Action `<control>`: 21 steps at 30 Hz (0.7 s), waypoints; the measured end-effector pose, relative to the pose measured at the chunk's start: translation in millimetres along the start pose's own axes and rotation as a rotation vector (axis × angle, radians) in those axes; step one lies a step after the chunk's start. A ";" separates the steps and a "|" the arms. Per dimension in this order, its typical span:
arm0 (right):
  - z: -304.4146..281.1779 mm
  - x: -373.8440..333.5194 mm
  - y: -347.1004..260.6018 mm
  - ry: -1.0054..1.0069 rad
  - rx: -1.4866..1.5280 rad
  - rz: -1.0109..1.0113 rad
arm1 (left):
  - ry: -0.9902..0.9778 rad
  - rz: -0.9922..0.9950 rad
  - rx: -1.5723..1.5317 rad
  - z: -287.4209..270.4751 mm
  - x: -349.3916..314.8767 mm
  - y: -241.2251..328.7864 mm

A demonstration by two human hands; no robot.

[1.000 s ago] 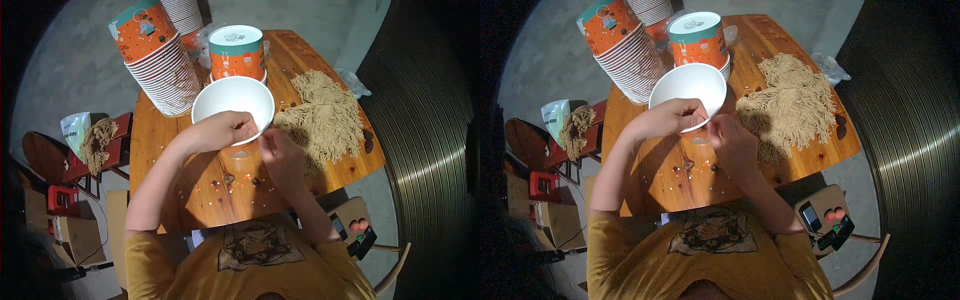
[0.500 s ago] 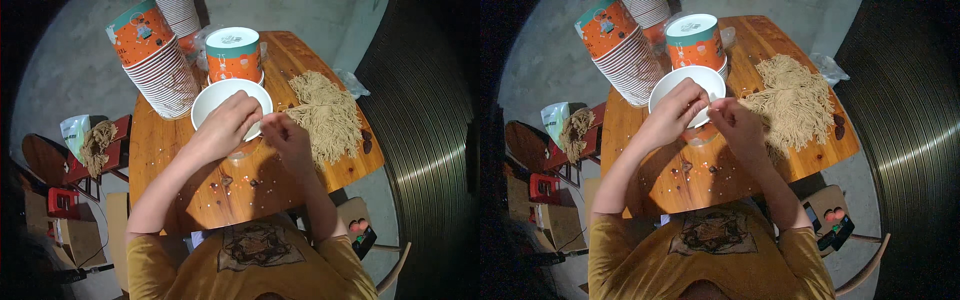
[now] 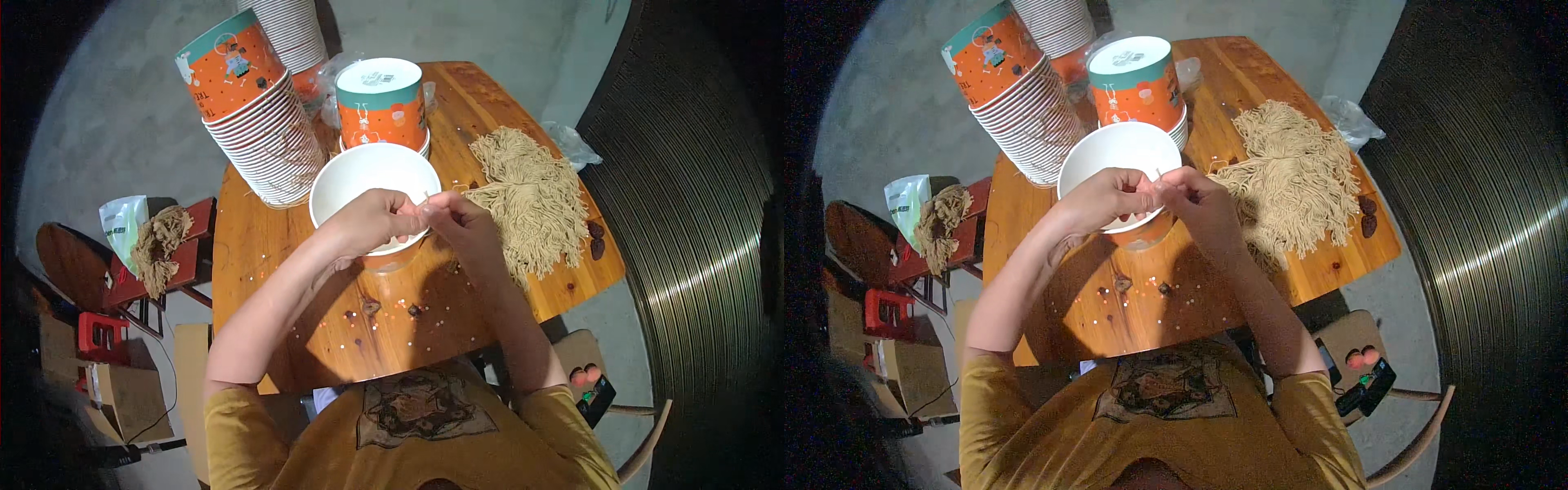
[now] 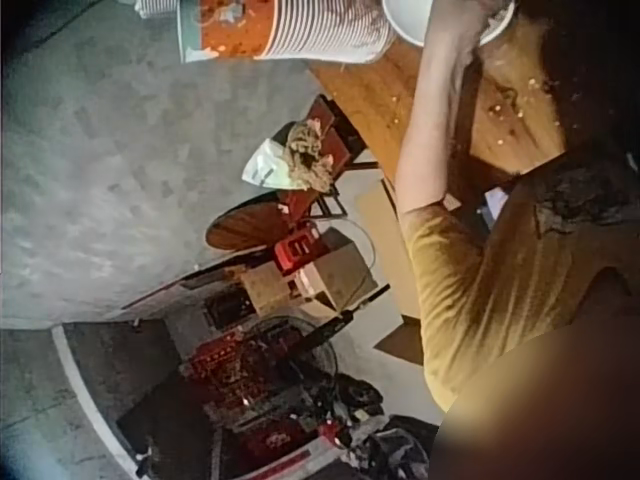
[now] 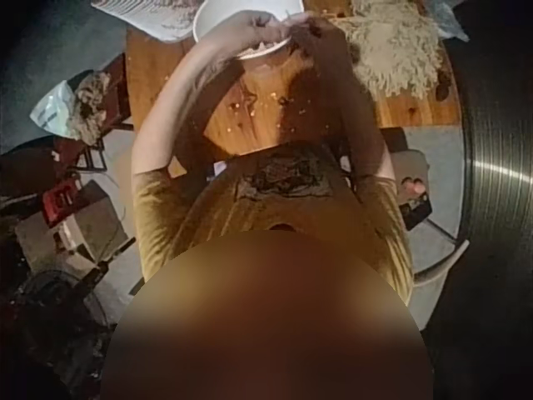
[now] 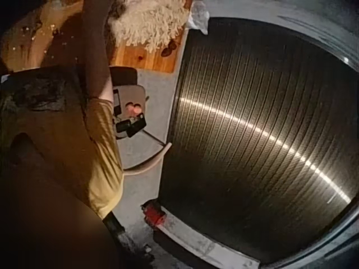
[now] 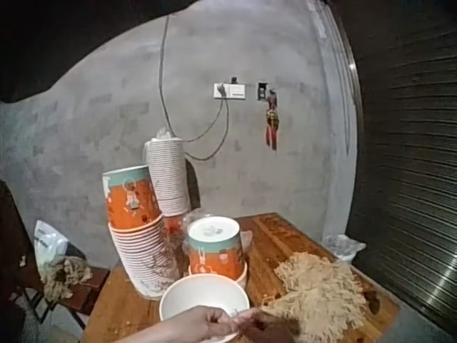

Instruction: Attaching string handles to paper buckets by threading and knotting.

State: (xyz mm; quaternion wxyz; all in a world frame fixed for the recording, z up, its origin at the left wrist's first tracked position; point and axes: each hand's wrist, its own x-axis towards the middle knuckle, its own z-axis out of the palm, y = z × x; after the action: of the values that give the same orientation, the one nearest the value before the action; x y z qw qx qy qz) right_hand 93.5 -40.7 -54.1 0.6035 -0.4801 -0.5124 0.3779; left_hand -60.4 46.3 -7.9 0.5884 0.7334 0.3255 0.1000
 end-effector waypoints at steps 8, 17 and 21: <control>-26.8 6.7 -35.0 -0.264 -0.016 0.033 | 0.058 0.085 -0.193 0.5 4.2 5.5; -23.5 40.0 -54.4 -0.346 -0.302 -0.117 | -0.107 0.085 -0.229 -3.1 18.8 -0.4; -25.4 42.1 -35.6 -0.132 -0.541 -0.402 | -0.150 0.068 -0.285 -5.7 18.4 1.5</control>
State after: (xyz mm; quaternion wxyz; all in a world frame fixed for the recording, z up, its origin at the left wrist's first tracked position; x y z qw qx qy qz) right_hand 125.1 -14.7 -9.3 0.4821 -0.4866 -0.7165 0.1320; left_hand -48.8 61.7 -9.2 0.7054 0.6584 0.2380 0.1102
